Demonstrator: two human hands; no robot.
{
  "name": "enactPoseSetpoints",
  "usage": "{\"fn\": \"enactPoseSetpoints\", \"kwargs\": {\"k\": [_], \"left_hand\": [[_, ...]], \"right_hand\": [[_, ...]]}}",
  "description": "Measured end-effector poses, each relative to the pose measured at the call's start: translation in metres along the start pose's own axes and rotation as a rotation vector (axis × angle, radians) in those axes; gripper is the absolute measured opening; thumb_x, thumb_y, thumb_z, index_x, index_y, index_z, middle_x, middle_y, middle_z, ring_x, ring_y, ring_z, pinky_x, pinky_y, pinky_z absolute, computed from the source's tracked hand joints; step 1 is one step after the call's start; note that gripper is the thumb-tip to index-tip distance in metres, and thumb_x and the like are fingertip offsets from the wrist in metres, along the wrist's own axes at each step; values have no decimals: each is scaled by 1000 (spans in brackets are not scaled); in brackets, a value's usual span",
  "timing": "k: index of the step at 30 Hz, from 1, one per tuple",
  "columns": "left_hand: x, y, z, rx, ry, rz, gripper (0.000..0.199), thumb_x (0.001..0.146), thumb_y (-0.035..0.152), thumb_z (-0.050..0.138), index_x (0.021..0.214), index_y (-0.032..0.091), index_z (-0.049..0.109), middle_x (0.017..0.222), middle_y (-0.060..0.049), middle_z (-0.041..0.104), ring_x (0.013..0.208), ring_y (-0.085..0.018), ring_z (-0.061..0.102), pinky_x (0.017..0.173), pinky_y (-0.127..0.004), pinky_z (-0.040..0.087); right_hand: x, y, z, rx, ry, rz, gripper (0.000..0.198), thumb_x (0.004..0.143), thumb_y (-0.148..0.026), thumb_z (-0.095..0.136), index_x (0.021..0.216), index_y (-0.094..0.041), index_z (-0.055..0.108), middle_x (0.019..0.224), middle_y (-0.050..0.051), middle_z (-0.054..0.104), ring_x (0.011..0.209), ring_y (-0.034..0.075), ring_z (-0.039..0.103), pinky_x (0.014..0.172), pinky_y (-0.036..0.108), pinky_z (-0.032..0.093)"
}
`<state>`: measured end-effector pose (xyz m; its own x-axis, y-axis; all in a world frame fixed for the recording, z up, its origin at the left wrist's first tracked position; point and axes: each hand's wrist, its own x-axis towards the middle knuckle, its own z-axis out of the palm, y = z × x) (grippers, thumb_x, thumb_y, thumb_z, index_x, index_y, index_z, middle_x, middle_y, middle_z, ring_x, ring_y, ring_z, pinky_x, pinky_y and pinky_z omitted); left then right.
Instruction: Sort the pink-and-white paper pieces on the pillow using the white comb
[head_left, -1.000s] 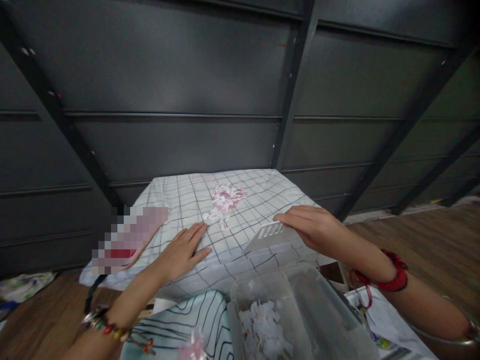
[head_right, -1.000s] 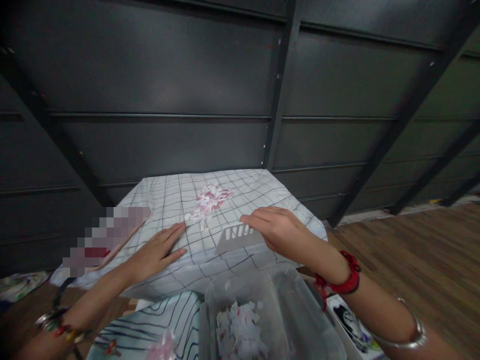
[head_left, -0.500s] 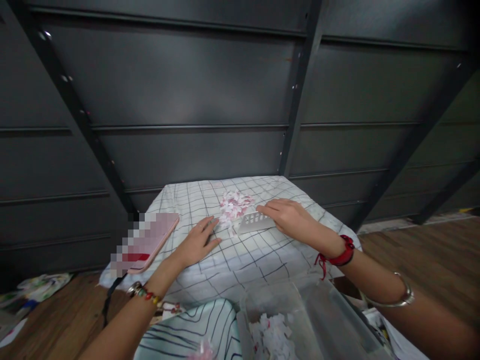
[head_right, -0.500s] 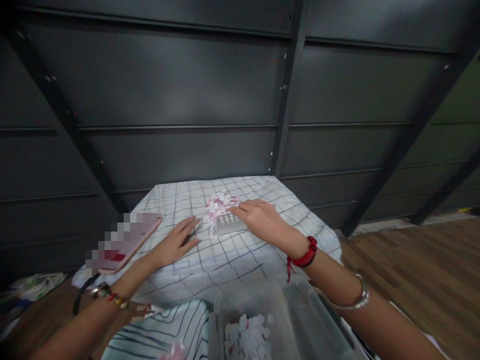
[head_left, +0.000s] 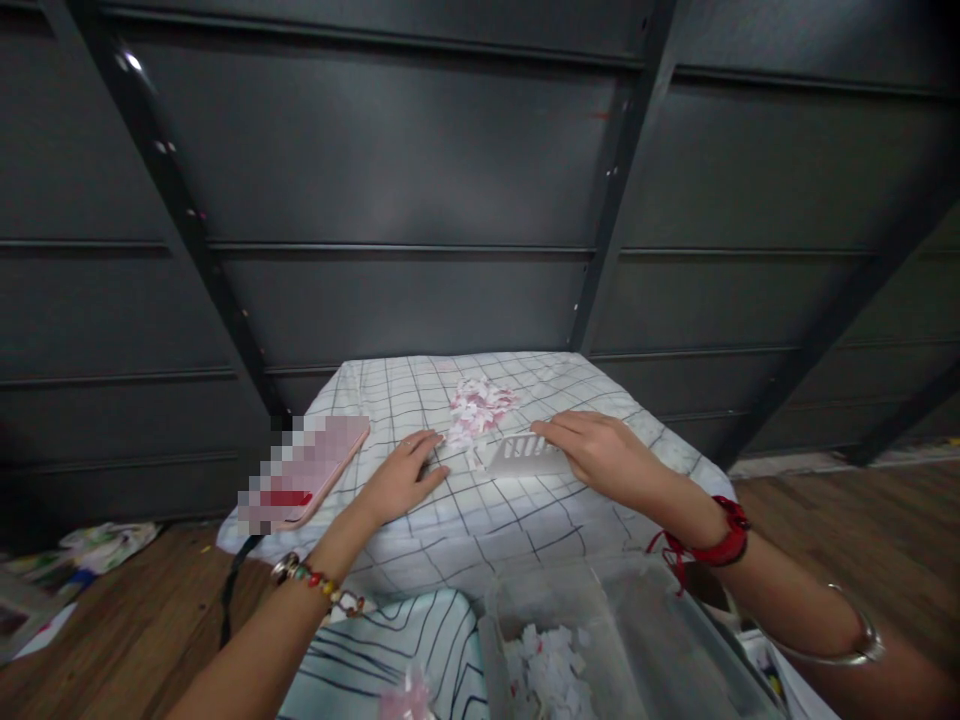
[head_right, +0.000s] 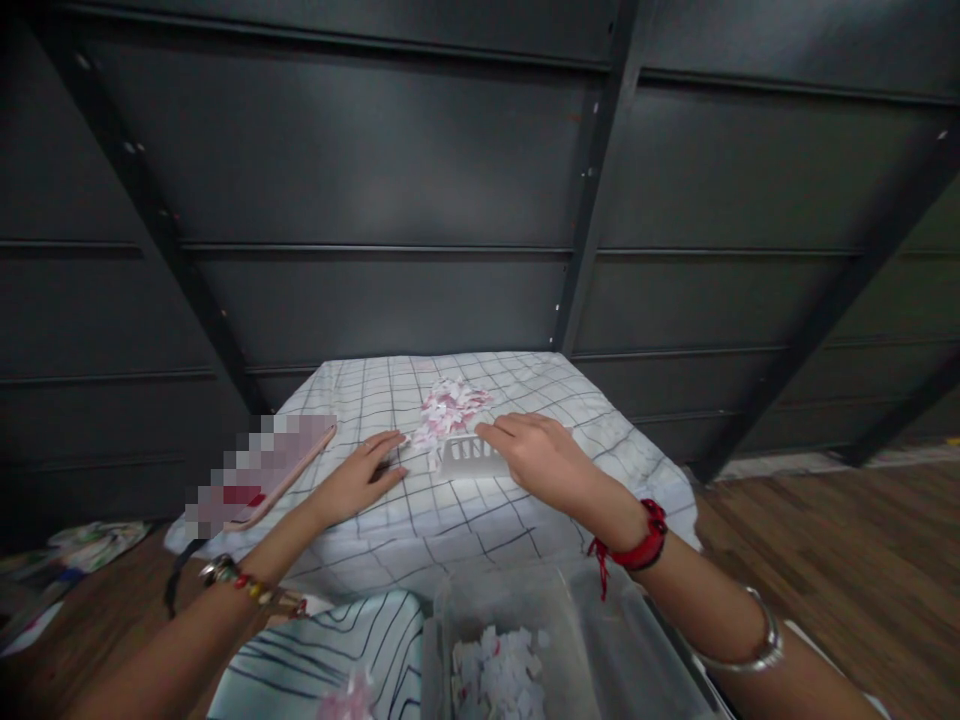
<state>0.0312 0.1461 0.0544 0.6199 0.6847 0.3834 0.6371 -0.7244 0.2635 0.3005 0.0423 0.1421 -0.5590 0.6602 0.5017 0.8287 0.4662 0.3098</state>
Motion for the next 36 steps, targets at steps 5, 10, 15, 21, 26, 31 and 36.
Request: {"fn": "enactPoseSetpoints", "kwargs": {"k": [5, 10, 15, 21, 26, 31, 36], "left_hand": [[0, 0, -1, -14, 15, -19, 43, 88, 37, 45, 123, 12, 48, 129, -15, 48, 121, -24, 44, 105, -39, 34], [-9, 1, -6, -9, -27, -29, 45, 87, 36, 46, 126, 12, 45, 134, -15, 44, 123, -24, 43, 105, -39, 34], [-27, -2, -16, -29, -79, -42, 57, 88, 41, 46, 136, 15, 30, 139, -15, 39, 128, -24, 37, 107, -40, 31], [-33, -6, -16, -28, -83, -53, 57, 88, 40, 45, 137, 14, 31, 139, -15, 40, 127, -24, 38, 106, -40, 31], [-31, -5, -15, 16, -99, -67, 56, 88, 42, 43, 136, 14, 33, 139, -14, 41, 128, -25, 38, 105, -40, 32], [-26, 1, -20, 102, -156, -89, 54, 88, 40, 42, 135, 14, 35, 134, -14, 45, 122, -27, 43, 103, -40, 34], [-22, 7, -23, 168, -176, -118, 54, 86, 37, 44, 134, 13, 37, 124, -13, 51, 113, -28, 49, 99, -40, 37]], "right_hand": [[0, -10, -7, -44, 54, -15, 41, 69, 3, 37, 96, -15, 62, 76, 5, 66, 68, 15, 57, 62, 26, 43], [-5, -25, -10, -74, 86, -7, 33, 72, 2, 37, 87, -14, 62, 72, 5, 65, 60, 13, 55, 56, 25, 40], [-6, -55, -19, 36, 122, -27, 31, 74, 1, 38, 89, -15, 60, 70, 3, 64, 61, 13, 55, 59, 25, 40], [6, -72, -35, 90, 132, -66, 33, 72, 2, 37, 86, -17, 61, 65, 1, 63, 59, 12, 55, 58, 23, 40], [6, -32, -21, -59, 202, -33, 35, 74, 0, 38, 95, -14, 62, 75, 5, 67, 64, 15, 58, 60, 26, 42], [-3, 25, 5, -203, 82, 208, 35, 76, -4, 41, 101, -14, 63, 87, 9, 69, 75, 19, 62, 65, 28, 45], [-14, 39, 22, -222, -38, 234, 40, 75, -2, 41, 107, -13, 62, 93, 10, 69, 79, 18, 62, 68, 27, 46]]}}
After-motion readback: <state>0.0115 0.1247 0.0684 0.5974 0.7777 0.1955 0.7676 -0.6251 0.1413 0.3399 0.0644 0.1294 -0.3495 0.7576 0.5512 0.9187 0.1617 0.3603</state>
